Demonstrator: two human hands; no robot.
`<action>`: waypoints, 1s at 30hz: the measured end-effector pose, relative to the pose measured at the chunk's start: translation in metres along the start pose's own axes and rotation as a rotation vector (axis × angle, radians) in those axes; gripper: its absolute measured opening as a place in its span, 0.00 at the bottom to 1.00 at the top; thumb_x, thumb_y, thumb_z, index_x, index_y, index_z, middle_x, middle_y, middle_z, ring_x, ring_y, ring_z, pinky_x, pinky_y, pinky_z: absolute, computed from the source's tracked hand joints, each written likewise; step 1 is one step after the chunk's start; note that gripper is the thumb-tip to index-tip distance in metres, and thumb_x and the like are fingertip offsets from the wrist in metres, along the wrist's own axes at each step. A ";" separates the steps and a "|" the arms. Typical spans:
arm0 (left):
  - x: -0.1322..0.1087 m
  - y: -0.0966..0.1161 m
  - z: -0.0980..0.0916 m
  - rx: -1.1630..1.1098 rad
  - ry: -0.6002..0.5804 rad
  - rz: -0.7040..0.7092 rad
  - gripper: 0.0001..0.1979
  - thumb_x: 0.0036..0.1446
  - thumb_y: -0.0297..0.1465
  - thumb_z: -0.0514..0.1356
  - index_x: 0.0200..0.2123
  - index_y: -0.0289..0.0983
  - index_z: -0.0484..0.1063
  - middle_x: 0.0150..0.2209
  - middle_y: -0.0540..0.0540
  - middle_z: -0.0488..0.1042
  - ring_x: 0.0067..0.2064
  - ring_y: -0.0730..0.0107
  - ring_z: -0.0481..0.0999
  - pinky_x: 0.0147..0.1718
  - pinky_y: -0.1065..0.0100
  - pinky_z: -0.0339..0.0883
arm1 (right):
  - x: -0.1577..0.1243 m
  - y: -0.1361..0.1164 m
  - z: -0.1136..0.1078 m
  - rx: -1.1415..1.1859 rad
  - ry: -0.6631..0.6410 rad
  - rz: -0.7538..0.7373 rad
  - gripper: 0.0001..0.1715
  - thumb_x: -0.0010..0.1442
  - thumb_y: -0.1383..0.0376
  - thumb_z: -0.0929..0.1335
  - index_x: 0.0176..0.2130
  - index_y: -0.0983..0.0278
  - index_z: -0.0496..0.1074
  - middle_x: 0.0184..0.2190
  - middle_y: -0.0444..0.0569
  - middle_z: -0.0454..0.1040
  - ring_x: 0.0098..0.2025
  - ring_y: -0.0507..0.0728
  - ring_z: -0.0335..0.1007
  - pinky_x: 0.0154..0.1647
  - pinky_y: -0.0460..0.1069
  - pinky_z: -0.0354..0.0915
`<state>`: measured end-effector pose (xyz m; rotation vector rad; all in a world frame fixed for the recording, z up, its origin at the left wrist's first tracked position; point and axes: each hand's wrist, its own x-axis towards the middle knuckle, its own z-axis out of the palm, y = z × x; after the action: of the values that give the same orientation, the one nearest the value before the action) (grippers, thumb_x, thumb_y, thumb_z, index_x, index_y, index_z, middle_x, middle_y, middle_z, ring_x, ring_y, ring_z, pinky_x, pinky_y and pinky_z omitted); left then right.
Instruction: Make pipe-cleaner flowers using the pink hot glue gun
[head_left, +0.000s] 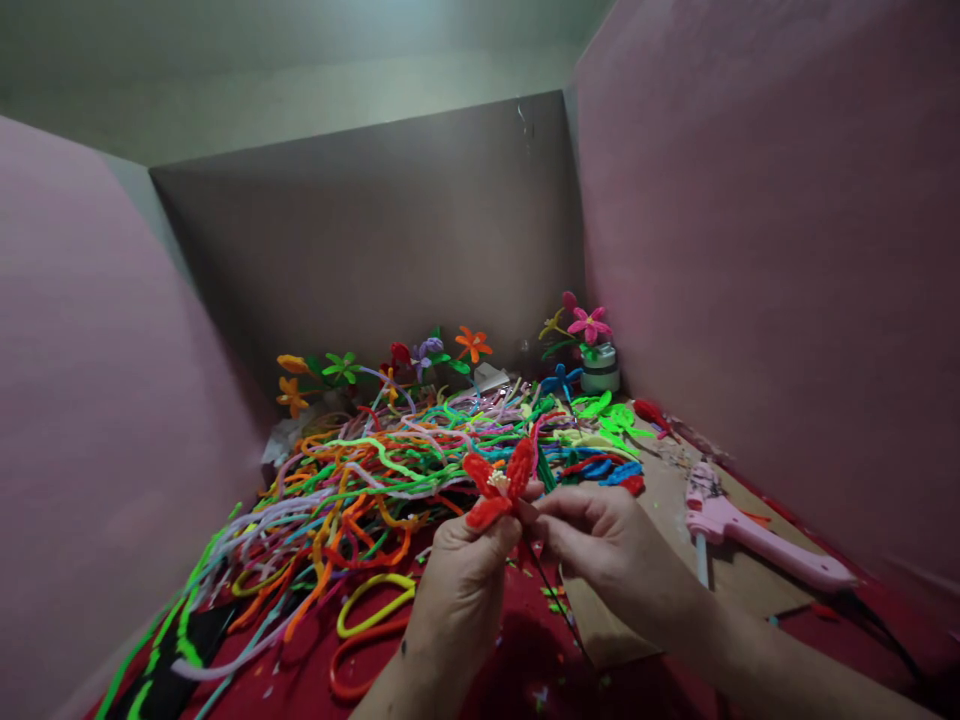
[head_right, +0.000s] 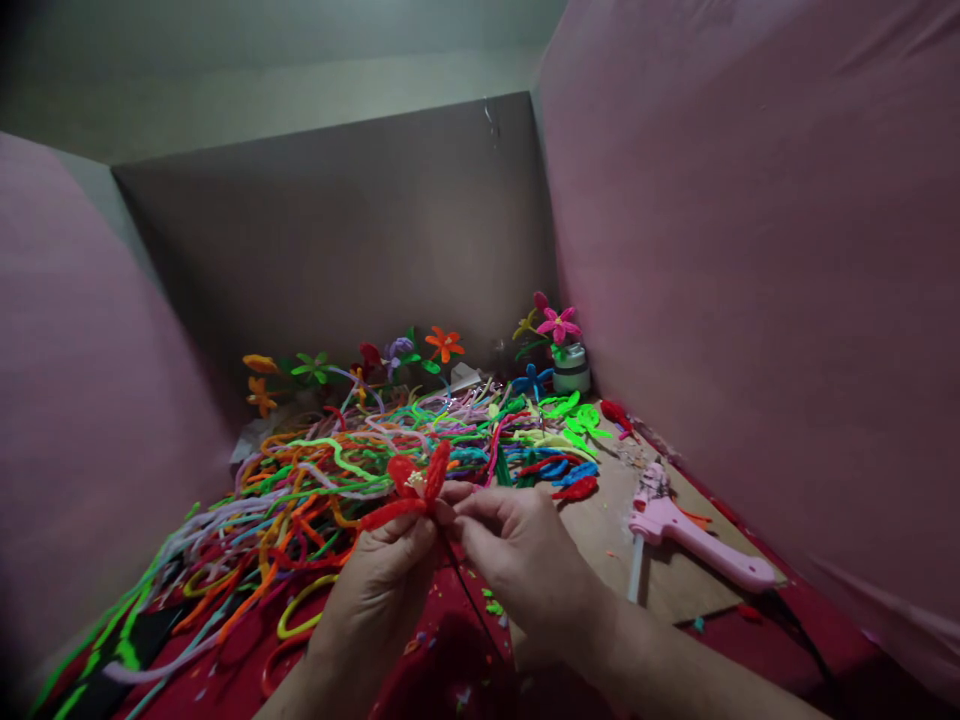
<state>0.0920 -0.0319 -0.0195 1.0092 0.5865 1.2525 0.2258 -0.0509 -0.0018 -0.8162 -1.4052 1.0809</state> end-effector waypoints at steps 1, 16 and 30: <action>0.000 -0.001 -0.001 0.030 0.015 0.022 0.06 0.42 0.30 0.66 0.27 0.36 0.79 0.30 0.45 0.78 0.36 0.66 0.74 0.41 0.68 0.64 | 0.001 -0.004 -0.003 0.005 0.051 -0.024 0.06 0.53 0.65 0.67 0.27 0.65 0.72 0.21 0.43 0.68 0.24 0.49 0.63 0.24 0.44 0.61; -0.012 0.012 0.008 0.308 -0.131 -0.085 0.06 0.46 0.31 0.65 0.27 0.36 0.80 0.23 0.48 0.76 0.27 0.72 0.70 0.29 0.72 0.62 | 0.012 -0.006 -0.013 0.346 -0.003 0.188 0.08 0.48 0.63 0.72 0.27 0.66 0.72 0.17 0.40 0.69 0.15 0.45 0.59 0.14 0.41 0.55; 0.004 0.026 -0.007 -0.060 0.033 -0.032 0.07 0.35 0.28 0.70 0.22 0.35 0.77 0.24 0.49 0.77 0.24 0.73 0.75 0.29 0.73 0.70 | 0.057 -0.003 -0.111 -1.238 -0.221 0.130 0.10 0.48 0.72 0.65 0.27 0.66 0.76 0.24 0.48 0.75 0.26 0.52 0.67 0.26 0.44 0.57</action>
<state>0.0742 -0.0263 0.0004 0.9272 0.5849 1.2537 0.3282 0.0182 0.0158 -1.6906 -2.2351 0.2702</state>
